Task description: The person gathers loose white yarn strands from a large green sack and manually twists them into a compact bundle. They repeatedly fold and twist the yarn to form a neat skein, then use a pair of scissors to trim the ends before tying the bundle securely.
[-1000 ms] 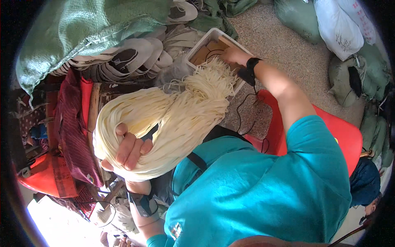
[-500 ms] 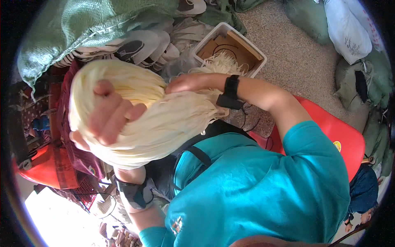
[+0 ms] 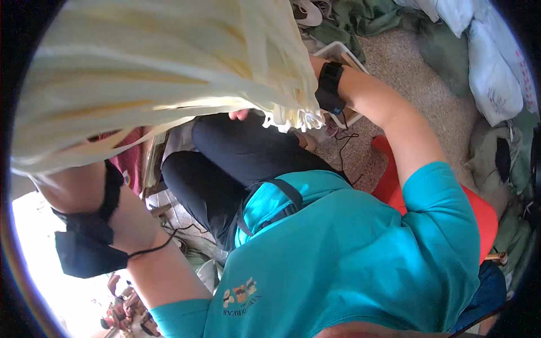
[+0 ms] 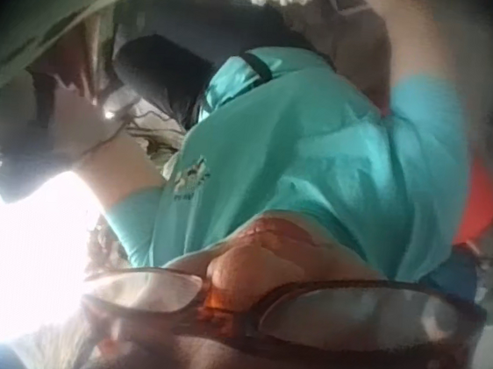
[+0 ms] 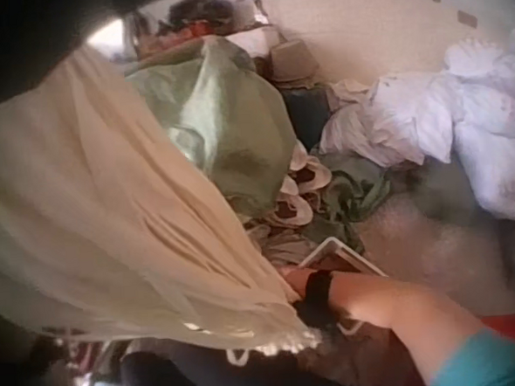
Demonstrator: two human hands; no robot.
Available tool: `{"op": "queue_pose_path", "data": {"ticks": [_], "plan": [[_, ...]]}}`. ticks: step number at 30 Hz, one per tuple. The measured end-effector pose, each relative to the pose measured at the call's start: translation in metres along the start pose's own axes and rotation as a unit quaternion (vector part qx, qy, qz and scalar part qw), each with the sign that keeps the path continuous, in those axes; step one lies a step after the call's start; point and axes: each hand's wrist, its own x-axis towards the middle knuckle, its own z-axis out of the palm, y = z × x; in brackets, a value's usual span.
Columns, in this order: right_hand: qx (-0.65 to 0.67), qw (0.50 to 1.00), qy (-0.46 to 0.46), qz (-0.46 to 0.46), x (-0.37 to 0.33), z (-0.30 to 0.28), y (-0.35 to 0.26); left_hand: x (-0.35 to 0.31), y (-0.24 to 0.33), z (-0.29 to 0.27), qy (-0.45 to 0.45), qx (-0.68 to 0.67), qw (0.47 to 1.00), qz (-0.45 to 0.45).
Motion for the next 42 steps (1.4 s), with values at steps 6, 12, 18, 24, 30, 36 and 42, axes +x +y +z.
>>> {"op": "queue_pose_path", "data": {"ticks": [6,12,18,24,30,36,42], "plan": [[-0.278,0.959,-0.059,0.004,-0.026,-0.02,-0.024,0.03,0.032,-0.03,0.073,0.16,0.982,0.069],[-0.4,0.915,-0.039,0.035,-0.097,-0.102,-0.069,0.038,0.006,-0.027,0.061,0.137,0.986,0.078],[-0.464,0.877,0.113,0.06,-0.12,-0.192,-0.059,0.045,-0.065,0.002,-0.169,-0.196,0.963,-0.071],[-0.474,0.849,0.23,0.037,-0.122,-0.207,-0.008,0.028,-0.144,0.063,-0.173,-0.287,0.94,-0.059],[-0.386,0.895,0.217,-0.06,-0.106,-0.061,-0.007,-0.016,-0.185,0.088,0.005,-0.174,0.984,-0.036],[-0.326,0.921,0.102,-0.186,-0.13,0.08,-0.046,-0.007,-0.191,0.068,-0.019,-0.257,0.964,-0.064],[-0.275,0.928,0.071,-0.241,-0.088,0.131,0.009,-0.015,-0.162,0.082,-0.1,-0.31,0.941,-0.094]]}}
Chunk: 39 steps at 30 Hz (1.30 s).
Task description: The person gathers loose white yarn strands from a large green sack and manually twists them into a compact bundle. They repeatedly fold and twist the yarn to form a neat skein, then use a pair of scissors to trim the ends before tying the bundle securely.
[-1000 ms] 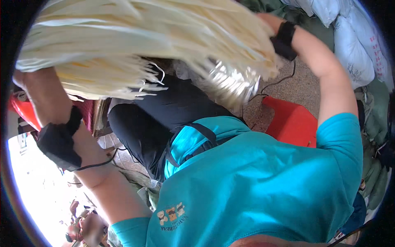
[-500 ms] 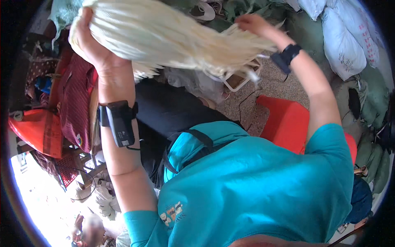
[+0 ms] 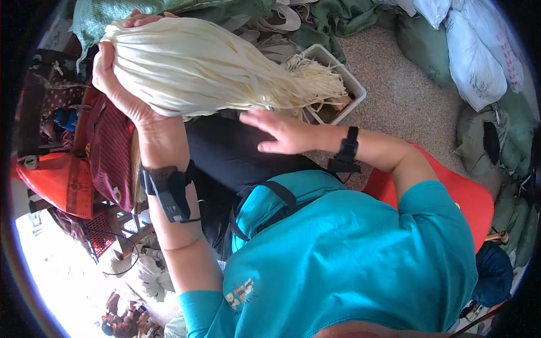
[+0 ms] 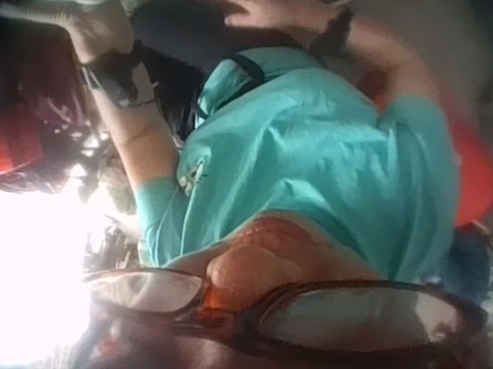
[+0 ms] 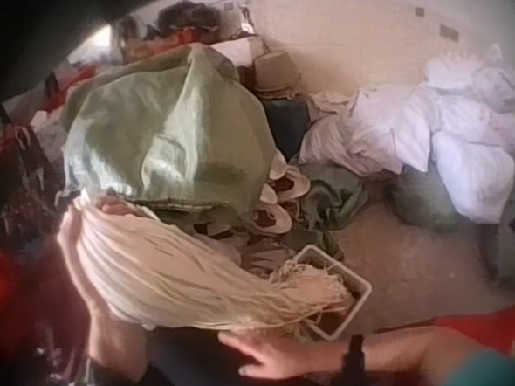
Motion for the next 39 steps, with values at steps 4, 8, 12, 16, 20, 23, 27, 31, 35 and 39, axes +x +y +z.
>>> {"op": "queue_pose_path", "data": {"ticks": [4,8,12,16,20,23,27,31,35,39], "plan": [[0.042,0.972,0.025,0.228,0.011,-0.034,0.036,-0.007,0.025,0.018,-0.018,-0.067,0.997,-0.022],[-0.023,0.906,-0.064,0.418,-0.041,-0.077,0.144,-0.002,0.059,0.023,-0.158,-0.101,0.981,-0.049],[-0.017,0.909,-0.015,0.416,-0.092,-0.134,0.188,-0.013,0.076,0.01,-0.087,0.028,0.994,0.054],[0.034,0.894,-0.178,0.409,-0.151,-0.181,0.168,-0.058,0.02,0.058,0.359,0.143,0.917,0.104],[-0.083,0.862,-0.39,0.314,-0.136,-0.194,0.133,-0.073,-0.008,0.066,0.291,-0.014,0.957,-0.005],[-0.121,0.904,-0.278,0.301,-0.06,-0.194,0.062,-0.072,-0.022,0.065,0.251,-0.108,0.961,-0.03],[0.06,0.958,-0.033,0.278,-0.001,-0.192,0.007,-0.072,-0.038,0.047,0.176,-0.2,0.963,-0.045],[0.23,0.943,0.073,0.228,0.034,-0.197,0.009,-0.081,-0.024,0.043,0.177,-0.222,0.957,-0.059],[0.258,0.92,0.162,0.248,0.057,-0.176,-0.024,-0.092,-0.02,0.036,0.161,-0.219,0.961,-0.045],[0.264,0.933,0.13,0.206,0.066,-0.171,-0.039,-0.103,-0.011,0.038,0.152,-0.2,0.967,-0.045]]}}
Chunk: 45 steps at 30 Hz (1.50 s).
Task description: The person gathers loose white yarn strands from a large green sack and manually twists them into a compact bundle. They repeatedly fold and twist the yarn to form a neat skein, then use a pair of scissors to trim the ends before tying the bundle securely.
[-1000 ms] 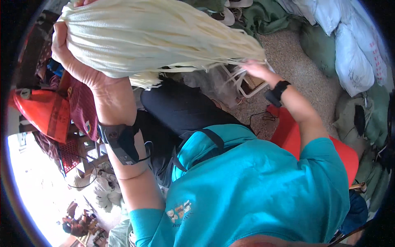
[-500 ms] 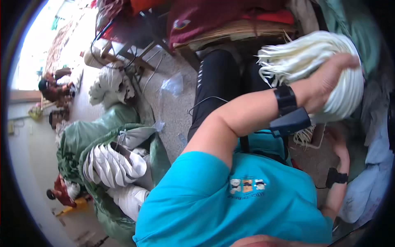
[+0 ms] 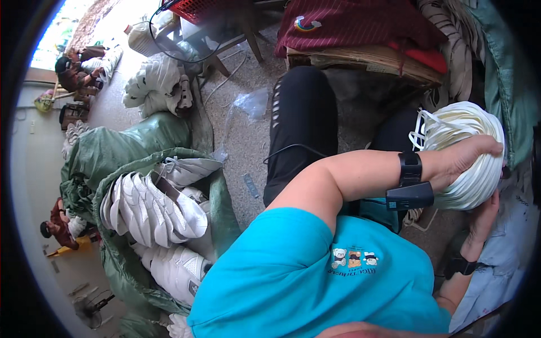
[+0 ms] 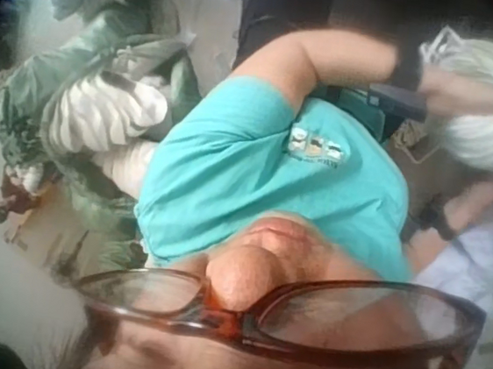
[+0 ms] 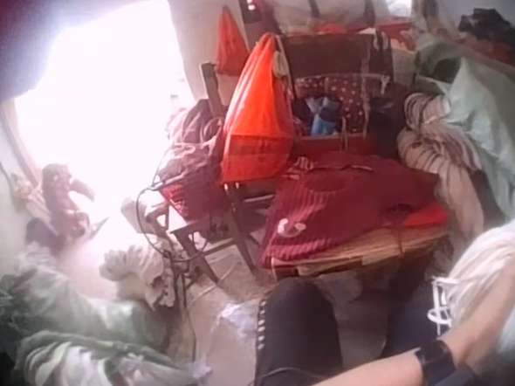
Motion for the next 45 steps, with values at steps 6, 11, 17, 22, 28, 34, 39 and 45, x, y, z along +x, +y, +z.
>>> {"op": "queue_pose_path", "data": {"ticks": [6,11,17,22,28,34,39,45], "plan": [[-0.007,1.0,-0.006,-0.005,0.01,0.017,-0.036,-0.005,-0.01,-0.003,0.002,0.03,1.0,0.005],[-0.422,0.88,-0.051,-0.21,0.013,0.057,-0.075,-0.011,-0.029,-0.01,-0.004,-0.036,0.997,-0.074],[-0.337,0.938,-0.026,-0.078,0.027,0.105,-0.07,-0.021,-0.021,-0.017,-0.017,-0.02,0.99,-0.135],[-0.125,0.99,-0.045,0.052,0.06,0.088,-0.048,-0.018,0.004,-0.025,-0.011,0.024,0.979,-0.201],[-0.139,0.987,-0.072,0.031,0.085,0.092,-0.047,0.004,-0.008,-0.041,-0.019,-0.042,0.974,-0.221],[-0.076,0.993,-0.085,0.023,0.087,0.079,-0.022,-0.015,-0.011,-0.02,-0.009,-0.006,0.96,-0.281],[-0.071,0.988,-0.128,0.056,0.091,0.062,-0.024,-0.013,-0.034,-0.029,-0.038,-0.056,0.943,-0.325],[-0.062,0.957,-0.254,0.13,0.063,0.072,-0.029,-0.015,-0.044,-0.036,-0.047,-0.062,0.934,-0.348]]}}
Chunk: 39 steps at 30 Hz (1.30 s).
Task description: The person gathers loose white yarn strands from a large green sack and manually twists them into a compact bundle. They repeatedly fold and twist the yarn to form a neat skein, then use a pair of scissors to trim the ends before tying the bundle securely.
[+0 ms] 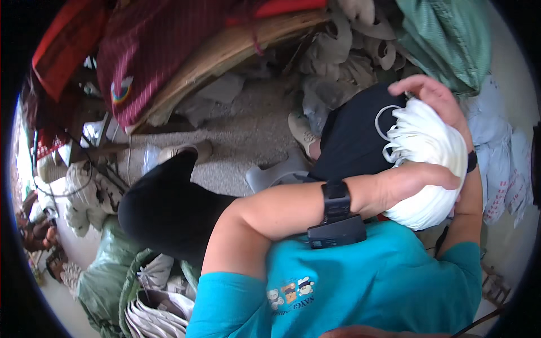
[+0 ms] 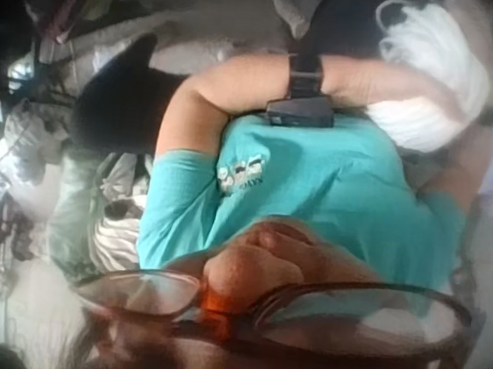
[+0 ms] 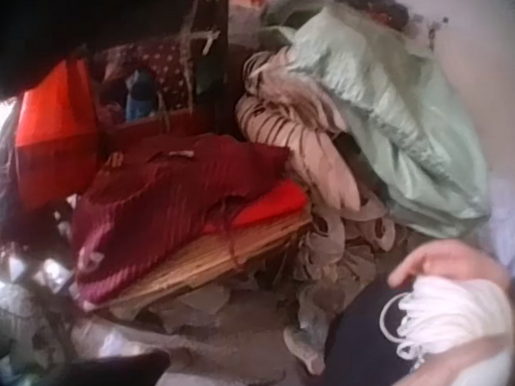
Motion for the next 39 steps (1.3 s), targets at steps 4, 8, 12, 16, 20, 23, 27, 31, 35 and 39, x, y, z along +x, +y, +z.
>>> {"op": "queue_pose_path", "data": {"ticks": [4,8,12,16,20,23,27,31,35,39], "plan": [[-0.016,0.997,-0.073,0.032,0.001,-0.002,-0.01,0.007,-0.002,0.002,0.014,-0.01,1.0,-0.017],[-0.028,0.994,0.073,-0.074,0.0,-0.012,-0.022,0.021,-0.006,-0.006,-0.006,-0.026,1.0,-0.001],[0.036,0.972,0.177,-0.149,-0.023,-0.027,-0.018,0.022,0.002,-0.014,-0.008,-0.028,0.999,0.039],[-0.042,0.952,0.267,-0.141,-0.044,-0.013,-0.014,0.016,0.013,-0.009,0.001,-0.018,0.997,0.076],[-0.114,0.919,0.346,-0.155,-0.062,0.009,-0.021,0.013,0.02,-0.009,0.005,-0.002,0.994,0.107],[-0.136,0.908,0.36,-0.168,-0.069,0.017,-0.019,0.009,0.02,-0.007,0.006,-0.013,0.992,0.128],[-0.133,0.917,0.326,-0.186,-0.077,0.028,-0.023,0.009,0.023,-0.008,0.004,0.009,0.987,0.162],[-0.112,0.936,0.283,-0.175,-0.087,0.035,-0.024,0.0,0.027,-0.002,0.04,0.012,0.981,0.187],[-0.171,0.928,0.216,-0.249,-0.086,0.054,-0.038,-0.005,0.034,0.001,0.048,0.018,0.979,0.196],[-0.214,0.91,0.242,-0.261,-0.081,0.072,-0.036,-0.003,0.035,0.008,0.088,0.049,0.978,0.184]]}}
